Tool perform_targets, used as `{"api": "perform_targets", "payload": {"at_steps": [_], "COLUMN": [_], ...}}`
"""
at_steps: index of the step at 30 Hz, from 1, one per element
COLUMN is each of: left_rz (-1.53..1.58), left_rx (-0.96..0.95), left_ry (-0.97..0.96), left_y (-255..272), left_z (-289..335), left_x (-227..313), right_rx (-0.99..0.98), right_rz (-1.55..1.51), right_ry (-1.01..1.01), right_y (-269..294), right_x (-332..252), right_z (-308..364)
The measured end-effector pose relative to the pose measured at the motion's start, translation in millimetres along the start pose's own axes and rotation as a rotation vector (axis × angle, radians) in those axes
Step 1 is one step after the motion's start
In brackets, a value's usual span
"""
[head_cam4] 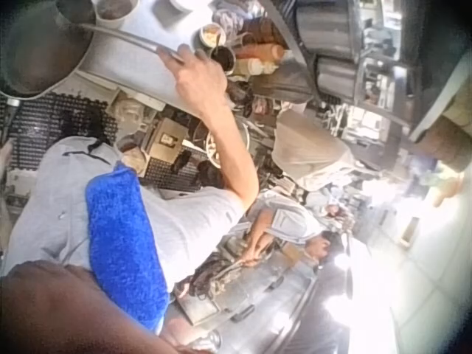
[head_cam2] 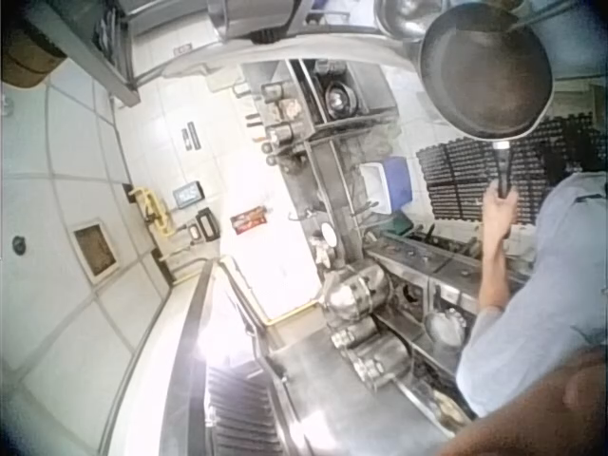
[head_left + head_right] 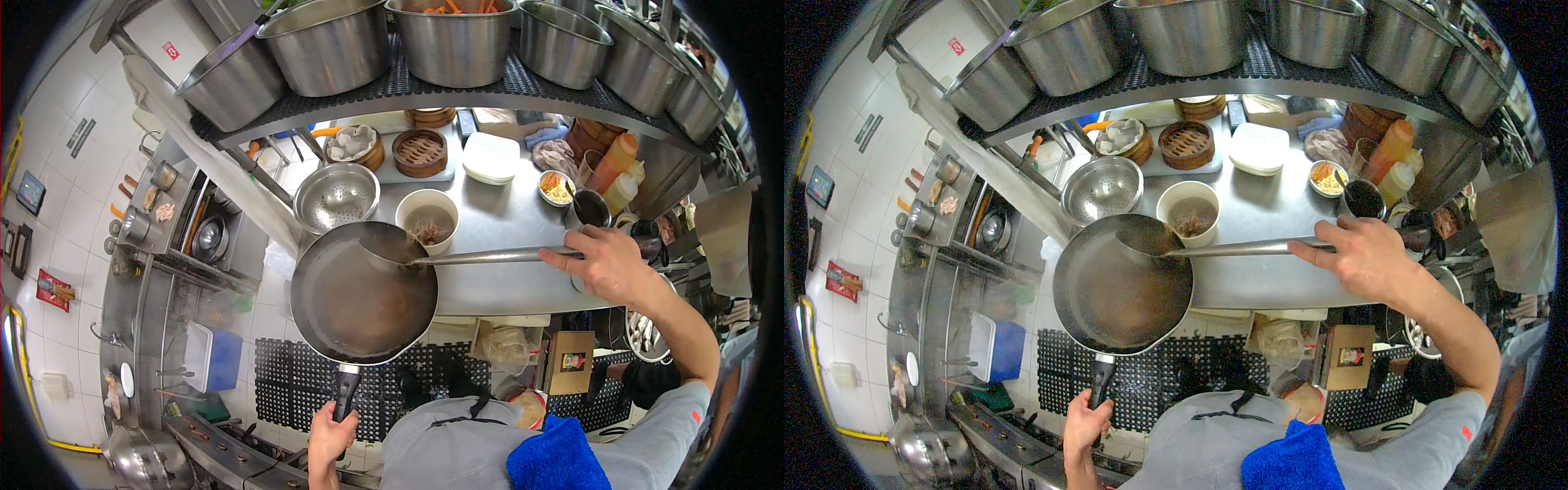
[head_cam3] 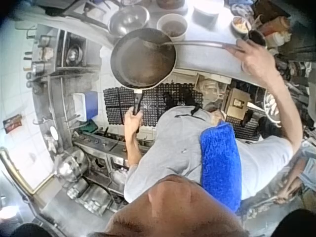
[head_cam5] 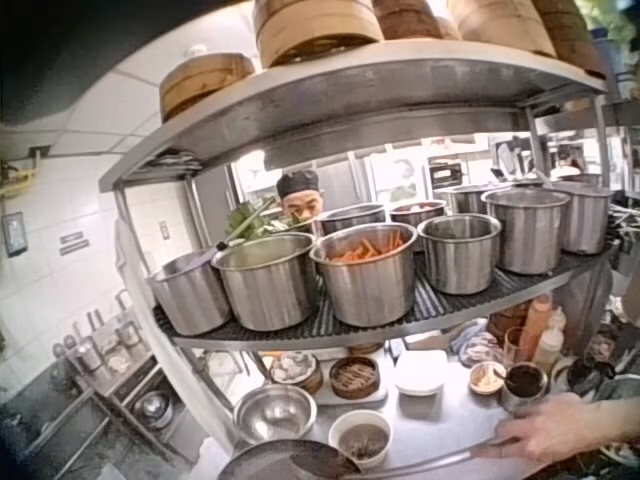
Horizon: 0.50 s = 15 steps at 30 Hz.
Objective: Cook food in a professional kitchen using boiling and frying methods.
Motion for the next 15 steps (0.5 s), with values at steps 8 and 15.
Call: {"api": "perform_targets", "payload": {"at_steps": [8, 15], "left_rz": [0.009, 0.022], "left_rx": [-0.014, 0.008], "left_ry": [-0.008, 0.017], "left_y": [-0.5, -0.9], "left_z": [0.4, 3.1], "left_x": [4.6, 8.0], "right_rx": [0.008, 0.012], "right_rz": [0.017, 0.038], "right_ry": [-0.010, -0.018], "right_y": [11.9, 18.6], "right_x": [5.7, 8.4], "right_z": [-2.4, -3.3]}}
Point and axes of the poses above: each hand's wrist, its own z-axis away from the middle knuckle, its own y-axis out of the back of the hand, x = y × z, the point moved 6 cm from there along -z, towards the middle knuckle, and after that the axes turned 11 degrees about -z, right-handed, at the moved point
